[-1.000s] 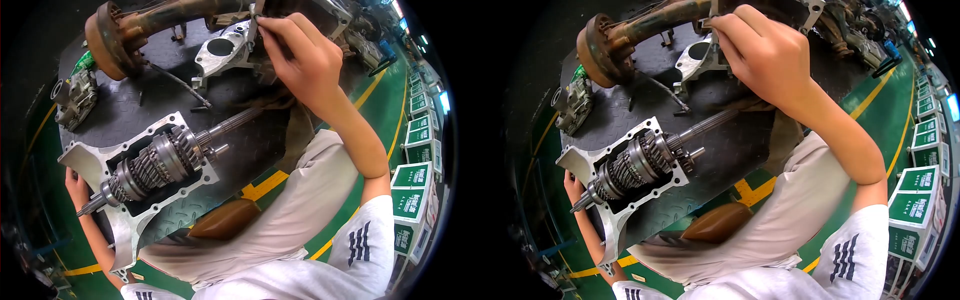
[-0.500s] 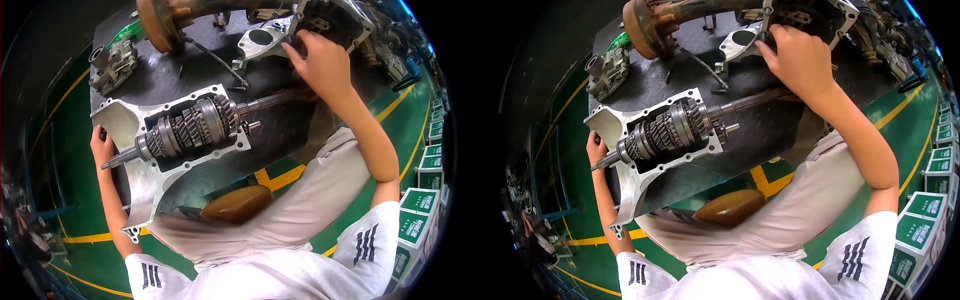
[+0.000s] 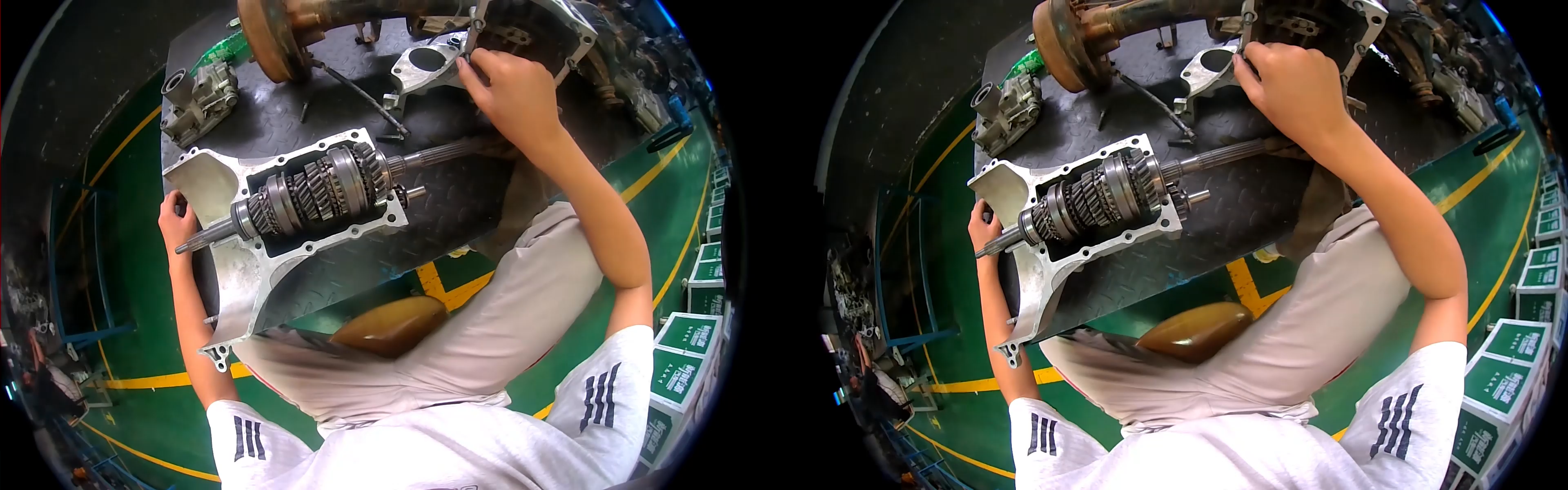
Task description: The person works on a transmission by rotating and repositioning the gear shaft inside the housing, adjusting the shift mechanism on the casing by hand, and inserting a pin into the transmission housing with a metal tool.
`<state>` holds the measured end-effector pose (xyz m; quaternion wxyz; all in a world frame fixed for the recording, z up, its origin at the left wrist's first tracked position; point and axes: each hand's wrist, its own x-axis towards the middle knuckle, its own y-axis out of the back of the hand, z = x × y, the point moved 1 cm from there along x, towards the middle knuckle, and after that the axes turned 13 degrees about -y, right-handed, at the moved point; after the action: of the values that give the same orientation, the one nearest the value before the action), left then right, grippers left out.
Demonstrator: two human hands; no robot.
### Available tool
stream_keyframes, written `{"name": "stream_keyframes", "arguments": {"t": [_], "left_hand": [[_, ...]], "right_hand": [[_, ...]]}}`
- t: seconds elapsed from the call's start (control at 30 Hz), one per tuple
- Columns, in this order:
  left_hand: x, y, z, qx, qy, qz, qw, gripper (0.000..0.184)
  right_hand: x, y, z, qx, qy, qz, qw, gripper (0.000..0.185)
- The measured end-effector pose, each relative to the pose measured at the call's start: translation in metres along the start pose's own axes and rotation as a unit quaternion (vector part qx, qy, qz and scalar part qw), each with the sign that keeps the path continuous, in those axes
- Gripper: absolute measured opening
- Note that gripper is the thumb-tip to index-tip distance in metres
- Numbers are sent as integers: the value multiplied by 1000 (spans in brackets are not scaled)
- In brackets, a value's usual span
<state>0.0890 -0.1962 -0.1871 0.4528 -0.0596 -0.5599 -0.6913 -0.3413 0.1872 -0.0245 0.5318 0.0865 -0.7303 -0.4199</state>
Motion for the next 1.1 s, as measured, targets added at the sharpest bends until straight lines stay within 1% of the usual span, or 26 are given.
{"name": "stream_keyframes", "arguments": {"t": [0.03, 0.1, 0.17, 0.23, 0.3, 0.33, 0.37, 0.47, 0.5, 0.57, 0.6, 0.63, 0.7, 0.73, 0.77, 0.83, 0.87, 0.9, 0.97, 1.0, 1.07, 1.1], "left_hand": [[1, 0, 2, 8, -6, 2, 1000, 23], [1, -1, 3, 20, -11, 4, 1000, 23], [1, -2, 0, 31, -13, 9, 999, 23], [0, -1, 1, 19, -6, 1, 1000, 24], [-1, -1, -2, 13, -9, 1, 1000, 24], [-1, -2, -5, 22, -14, 2, 1000, 24], [-1, -4, -7, 31, -19, 4, 999, 24], [0, -2, -6, 23, -26, -2, 999, 23], [-1, -2, -7, 21, -24, -8, 999, 22], [-1, -1, -3, 9, -18, -9, 1000, 21], [-1, -1, -4, 14, -24, -8, 1000, 21], [-1, -1, -3, 20, -31, -6, 999, 21], [-1, 0, -3, 9, -11, -14, 1000, 24], [-3, -2, -10, 10, -13, -13, 1000, 26], [-4, -3, -16, 10, -16, -14, 1000, 28], [-8, -7, -27, 14, -11, 3, 1000, 32], [-8, -7, -30, 13, -3, -14, 1000, 33], [-9, -4, -30, 13, 7, -30, 999, 34], [-13, -6, -37, 12, 1, -28, 1000, 35], [-13, -5, -34, 9, 9, -29, 1000, 35], [-12, -4, -32, 7, 17, -37, 999, 35], [-8, -3, -26, 6, 16, -40, 999, 35]], "right_hand": [[0, 1, 0, -2, 0, 3, 1000, 27], [3, 4, 3, 66, -42, -25, 997, 30], [0, 4, 4, 107, -94, -72, 987, 38], [-2, 7, -3, 89, -131, -107, 982, 49], [-4, 3, -6, 88, -123, -93, 984, 48], [-5, 0, -8, 82, -112, -68, 988, 42], [-4, 0, -8, 77, -114, -64, 988, 42], [-4, 1, -9, 46, -78, -28, 996, 33], [-3, 0, -9, 41, -79, -24, 996, 33], [-3, 2, -7, 45, -45, 26, 998, 33], [-2, 10, -8, 18, -59, -16, 998, 31], [-2, 12, -8, 12, -59, -14, 998, 31], [0, 12, -8, -13, -89, -58, 994, 32], [0, 5, -5, 26, -64, -37, 997, 26], [-1, 5, -4, 19, -69, -36, 997, 26], [-5, 14, -6, 62, -64, -50, 995, 21], [-9, 23, -6, 113, -112, -129, 979, 16], [-13, 34, -7, 120, -146, -171, 967, 18], [-26, 43, 0, 73, -186, -253, 947, 24], [-28, 46, 3, 71, -191, -252, 946, 24], [-30, 51, 7, 16, -163, -295, 941, 32], [-31, 52, 11, 15, -166, -296, 940, 32]]}}
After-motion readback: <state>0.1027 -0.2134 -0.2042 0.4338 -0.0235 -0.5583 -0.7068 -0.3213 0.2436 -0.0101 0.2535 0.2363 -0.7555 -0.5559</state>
